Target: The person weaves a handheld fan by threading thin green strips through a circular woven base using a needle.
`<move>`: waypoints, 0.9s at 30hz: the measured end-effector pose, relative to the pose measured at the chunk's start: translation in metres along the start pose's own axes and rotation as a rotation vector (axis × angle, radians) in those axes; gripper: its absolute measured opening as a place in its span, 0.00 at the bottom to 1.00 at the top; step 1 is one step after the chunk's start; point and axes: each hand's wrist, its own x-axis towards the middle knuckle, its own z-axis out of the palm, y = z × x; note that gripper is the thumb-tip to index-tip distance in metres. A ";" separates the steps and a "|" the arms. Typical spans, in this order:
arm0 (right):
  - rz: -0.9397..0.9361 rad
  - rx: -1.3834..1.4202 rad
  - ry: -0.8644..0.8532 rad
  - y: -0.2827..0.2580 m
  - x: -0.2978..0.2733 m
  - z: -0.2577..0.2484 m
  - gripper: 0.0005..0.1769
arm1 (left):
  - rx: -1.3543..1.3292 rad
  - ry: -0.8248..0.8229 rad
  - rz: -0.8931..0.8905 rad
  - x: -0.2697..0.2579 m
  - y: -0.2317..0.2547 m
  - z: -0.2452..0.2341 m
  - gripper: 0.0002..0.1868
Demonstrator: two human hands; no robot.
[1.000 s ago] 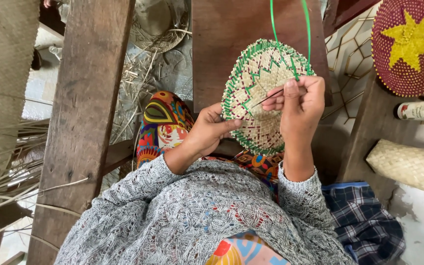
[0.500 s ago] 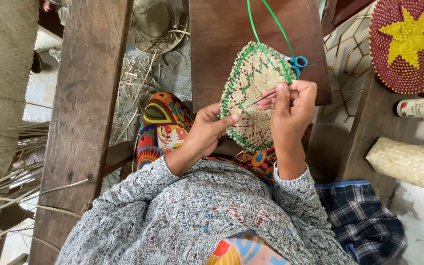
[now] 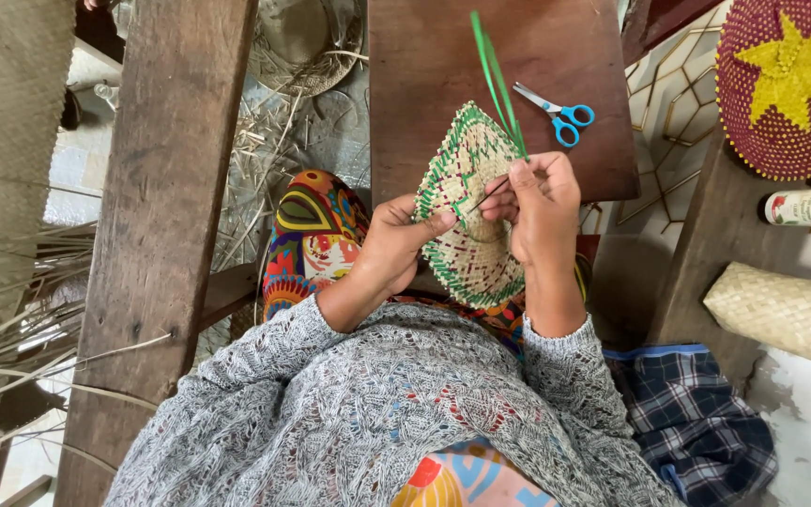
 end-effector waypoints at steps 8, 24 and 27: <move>-0.016 -0.029 -0.078 -0.005 -0.012 -0.003 0.09 | 0.115 0.014 0.020 -0.005 0.018 0.004 0.11; -0.159 -0.133 -0.171 -0.002 -0.018 -0.005 0.08 | 0.319 -0.025 0.068 -0.003 0.012 -0.014 0.08; -0.203 -0.225 -0.198 -0.008 -0.023 -0.001 0.08 | 0.372 -0.004 0.093 -0.004 0.017 -0.012 0.08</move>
